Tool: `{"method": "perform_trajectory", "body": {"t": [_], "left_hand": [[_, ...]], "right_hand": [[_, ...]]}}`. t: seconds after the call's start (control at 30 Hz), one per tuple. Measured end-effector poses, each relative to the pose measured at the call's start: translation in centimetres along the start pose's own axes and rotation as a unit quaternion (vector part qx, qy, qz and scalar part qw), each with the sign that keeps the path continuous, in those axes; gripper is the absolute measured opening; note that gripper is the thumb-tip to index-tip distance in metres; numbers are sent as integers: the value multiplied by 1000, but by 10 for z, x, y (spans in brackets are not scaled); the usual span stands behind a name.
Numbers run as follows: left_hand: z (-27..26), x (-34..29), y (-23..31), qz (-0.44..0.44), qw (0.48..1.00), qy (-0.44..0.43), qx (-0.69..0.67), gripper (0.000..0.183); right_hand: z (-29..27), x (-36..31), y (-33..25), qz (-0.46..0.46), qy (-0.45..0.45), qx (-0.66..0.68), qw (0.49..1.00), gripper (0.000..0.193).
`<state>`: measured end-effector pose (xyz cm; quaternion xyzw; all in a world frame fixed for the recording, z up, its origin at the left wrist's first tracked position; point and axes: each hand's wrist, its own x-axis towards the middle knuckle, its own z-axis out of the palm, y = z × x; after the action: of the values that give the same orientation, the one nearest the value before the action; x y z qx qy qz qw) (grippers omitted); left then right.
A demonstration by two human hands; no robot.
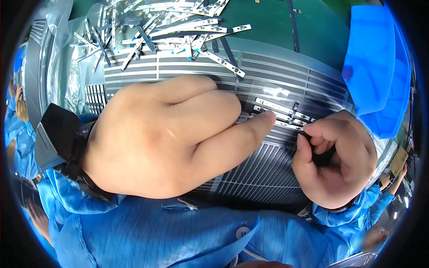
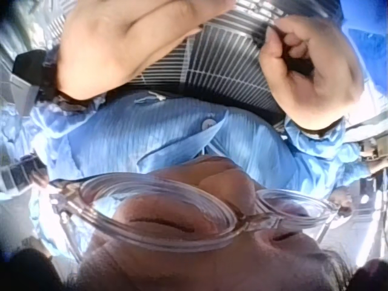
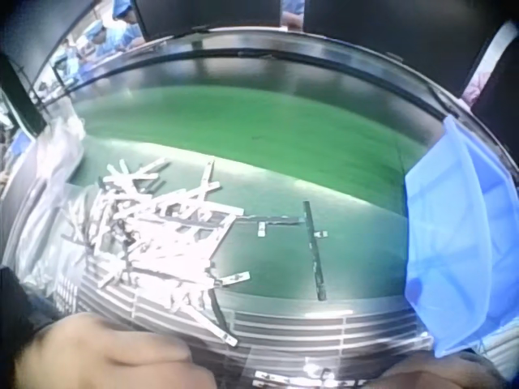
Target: Assembling electronic components by manually placing small circuit strips onto a larger base plate.
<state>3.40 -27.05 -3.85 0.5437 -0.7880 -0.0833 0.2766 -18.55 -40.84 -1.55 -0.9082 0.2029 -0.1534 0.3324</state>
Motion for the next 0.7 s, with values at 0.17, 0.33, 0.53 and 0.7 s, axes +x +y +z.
{"method": "perform_trajectory", "body": {"t": [0.17, 0.33, 0.53, 0.7], "left_hand": [[0, 1, 2, -10, 1000, -4, 0, 50], [-3, 3, 8, -30, 999, -21, 27, 58], [-6, 6, 9, -10, 999, -31, 39, 56], [-1, -2, 7, 10, 999, 3, 48, 51]], "right_hand": [[1, 0, -1, 6, 8, 6, 1000, 19], [1, 0, 0, -1, 1, 21, 1000, 18], [0, 1, -2, 10, 3, 25, 1000, 19], [-1, 1, -2, -7, -9, 9, 1000, 19]]}}
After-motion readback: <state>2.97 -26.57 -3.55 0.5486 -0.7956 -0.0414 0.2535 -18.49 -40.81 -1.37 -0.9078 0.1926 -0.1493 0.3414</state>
